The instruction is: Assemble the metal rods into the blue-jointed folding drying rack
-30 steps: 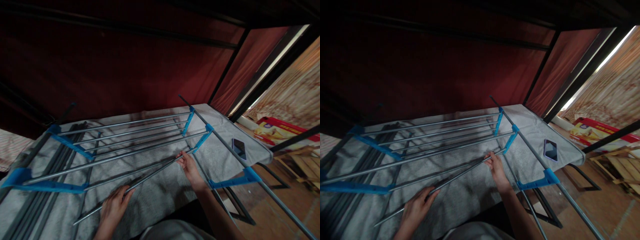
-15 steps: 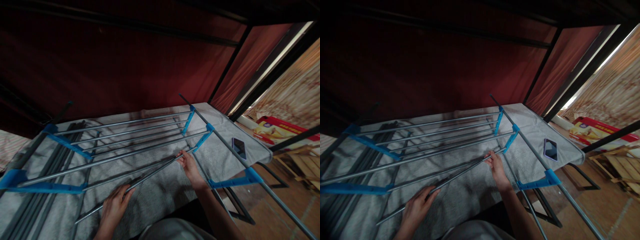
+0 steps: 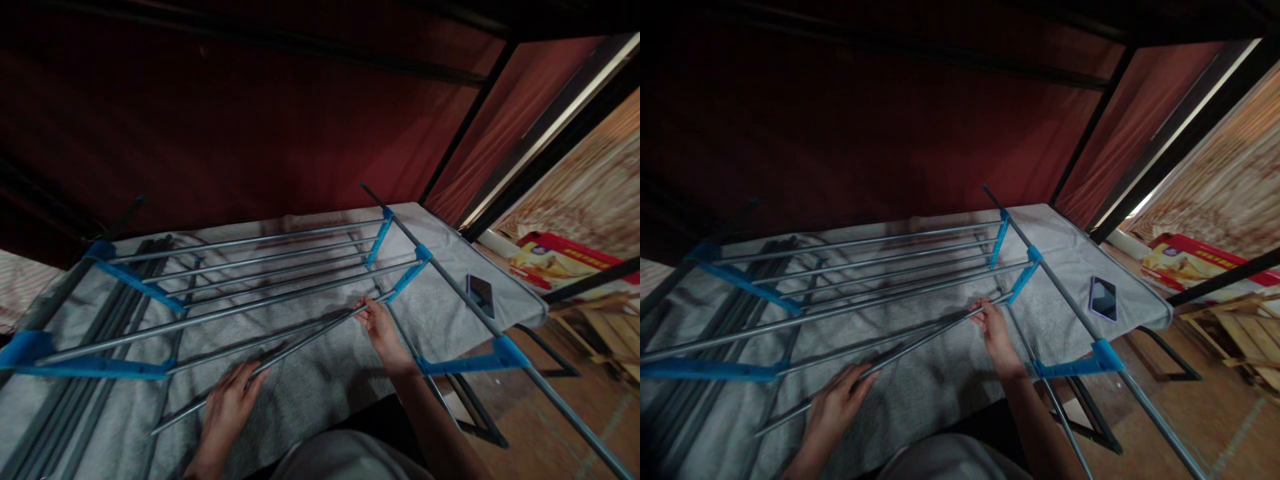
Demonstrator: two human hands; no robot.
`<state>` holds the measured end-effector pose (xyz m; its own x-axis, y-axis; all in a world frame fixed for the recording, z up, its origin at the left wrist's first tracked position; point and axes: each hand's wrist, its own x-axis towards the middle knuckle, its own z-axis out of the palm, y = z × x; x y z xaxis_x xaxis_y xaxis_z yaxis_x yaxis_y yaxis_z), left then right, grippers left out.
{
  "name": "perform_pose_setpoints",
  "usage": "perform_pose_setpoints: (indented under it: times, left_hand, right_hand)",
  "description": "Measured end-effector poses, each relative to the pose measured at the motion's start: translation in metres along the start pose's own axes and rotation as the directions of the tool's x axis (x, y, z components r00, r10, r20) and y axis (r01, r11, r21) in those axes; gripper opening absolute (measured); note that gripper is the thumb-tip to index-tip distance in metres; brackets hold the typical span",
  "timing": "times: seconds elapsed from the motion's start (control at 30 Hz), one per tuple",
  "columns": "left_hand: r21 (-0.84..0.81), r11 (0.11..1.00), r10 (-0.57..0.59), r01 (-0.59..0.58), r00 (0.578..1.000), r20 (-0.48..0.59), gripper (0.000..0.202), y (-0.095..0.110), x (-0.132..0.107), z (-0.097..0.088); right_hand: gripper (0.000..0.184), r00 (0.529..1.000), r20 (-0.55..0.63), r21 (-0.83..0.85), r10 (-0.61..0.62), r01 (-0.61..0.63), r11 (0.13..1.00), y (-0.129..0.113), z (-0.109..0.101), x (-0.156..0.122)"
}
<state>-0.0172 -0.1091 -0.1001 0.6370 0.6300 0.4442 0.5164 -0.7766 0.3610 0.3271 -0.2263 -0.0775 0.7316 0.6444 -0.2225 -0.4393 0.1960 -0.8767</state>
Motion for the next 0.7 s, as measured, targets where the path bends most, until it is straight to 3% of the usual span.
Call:
perform_pose_setpoints:
  times: [0.1, 0.7]
  left_hand:
    - [0.008, 1.0, 0.012, -0.012, 1.0, -0.009, 0.042, -0.0007, 0.0, 0.0007]
    - [0.061, 0.998, -0.022, 0.021, 1.0, 0.02, 0.039, 0.0071, 0.0048, -0.002]
  right_hand:
    - [0.028, 0.998, -0.004, 0.071, 0.062, -0.062, 0.996, -0.0012, 0.0001, -0.0006]
    - [0.018, 0.996, -0.015, 0.13, 0.089, -0.086, 0.988, -0.0082, 0.0013, -0.0011]
